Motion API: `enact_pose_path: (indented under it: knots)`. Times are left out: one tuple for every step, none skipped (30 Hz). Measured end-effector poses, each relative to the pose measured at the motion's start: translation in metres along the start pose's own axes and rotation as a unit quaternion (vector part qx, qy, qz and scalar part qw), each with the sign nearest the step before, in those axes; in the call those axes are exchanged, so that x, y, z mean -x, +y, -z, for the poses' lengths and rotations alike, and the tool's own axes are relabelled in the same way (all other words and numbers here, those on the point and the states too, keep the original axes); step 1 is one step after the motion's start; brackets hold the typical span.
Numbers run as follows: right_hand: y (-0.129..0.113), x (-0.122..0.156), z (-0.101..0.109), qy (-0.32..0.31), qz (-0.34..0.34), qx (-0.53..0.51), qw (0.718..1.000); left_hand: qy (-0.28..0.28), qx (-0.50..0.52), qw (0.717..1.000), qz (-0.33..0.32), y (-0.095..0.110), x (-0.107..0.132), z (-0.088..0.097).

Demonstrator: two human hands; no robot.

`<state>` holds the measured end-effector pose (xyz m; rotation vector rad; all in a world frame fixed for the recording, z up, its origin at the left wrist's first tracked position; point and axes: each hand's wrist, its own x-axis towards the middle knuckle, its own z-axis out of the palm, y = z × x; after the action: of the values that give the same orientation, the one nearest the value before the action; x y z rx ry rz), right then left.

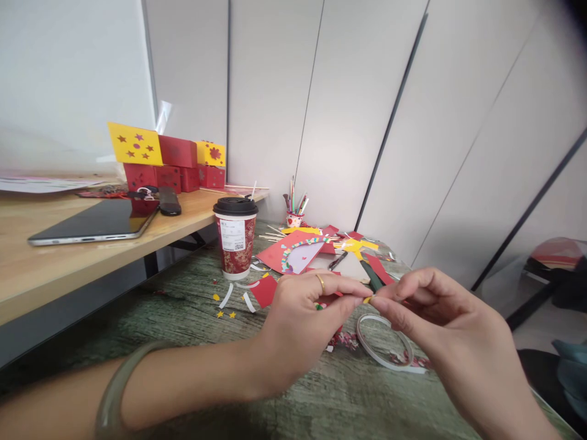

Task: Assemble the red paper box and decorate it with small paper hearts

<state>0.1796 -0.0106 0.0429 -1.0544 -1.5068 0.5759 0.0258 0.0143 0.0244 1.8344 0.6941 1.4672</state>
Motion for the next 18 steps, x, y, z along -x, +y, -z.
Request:
enact_pose_path:
  knots:
    - [-0.0004,0.0004,-0.0004,0.003,0.0,0.002,1.0,-0.001,-0.001,1.0,-0.001,0.0,0.0001,0.0002]
    - [-0.0008,0.0008,-0.0009,0.005,-0.001,0.006,1.0,-0.001,-0.001,1.0,-0.003,-0.0001,0.0003,0.0003]
    - [-0.0012,0.0012,-0.0014,0.008,-0.001,0.009,1.0,-0.001,0.001,1.0,-0.007,-0.0002,0.0005,0.0005]
    - [-0.0015,0.0016,-0.002,0.012,-0.001,0.011,1.0,-0.002,0.003,1.0,-0.01,-0.0003,0.0006,0.0006]
    - [-0.0017,0.0019,-0.0025,0.017,0.0,0.012,1.0,-0.002,0.004,1.0,-0.014,-0.0003,0.0008,0.0007]
    - [-0.0018,0.0023,-0.003,0.024,0.001,0.012,1.0,-0.001,0.006,1.0,-0.017,-0.0003,0.0008,0.0008]
    - [-0.0019,0.0027,-0.0034,0.031,0.005,0.013,0.999,-0.002,0.006,1.0,-0.02,-0.0001,0.0008,0.0008]
    - [-0.0021,0.0031,-0.0035,0.033,0.01,0.018,0.999,-0.002,0.006,1.0,-0.023,0.0002,0.0007,0.0008]
    - [-0.0023,0.0035,-0.0036,0.032,0.016,0.027,0.999,-0.003,0.005,1.0,-0.025,0.0006,0.0006,0.0008]
    - [-0.0027,0.0038,-0.0035,0.029,0.022,0.041,0.998,-0.003,0.003,1.0,-0.026,0.001,0.0006,0.0008]
    - [-0.0032,0.0041,-0.0033,0.027,0.027,0.058,0.998,-0.003,0.003,1.0,-0.028,0.0016,0.0006,0.0009]
    - [-0.0039,0.0043,-0.0031,0.028,0.033,0.073,0.996,-0.004,0.003,1.0,-0.03,0.0021,0.0008,0.001]
    - [-0.0046,0.0045,-0.0029,0.031,0.038,0.087,0.995,-0.005,0.004,0.999,-0.033,0.0026,0.0011,0.0012]
    - [-0.0053,0.0046,-0.0028,0.037,0.044,0.096,0.994,-0.005,0.004,0.999,-0.037,0.0031,0.0015,0.0015]
    - [-0.0058,0.0047,-0.0028,0.043,0.05,0.102,0.993,-0.007,0.004,0.999,-0.042,0.0035,0.002,0.0019]
    - [-0.0062,0.0047,-0.0029,0.046,0.056,0.104,0.992,-0.008,0.005,0.999,-0.047,0.0038,0.0025,0.0022]
    - [-0.0063,0.0048,-0.003,0.05,0.062,0.104,0.991,-0.011,0.005,0.999,-0.05,0.0041,0.0029,0.0025]
    - [-0.0062,0.0048,-0.0031,0.053,0.068,0.104,0.991,-0.013,0.004,0.999,-0.052,0.0043,0.0031,0.0028]
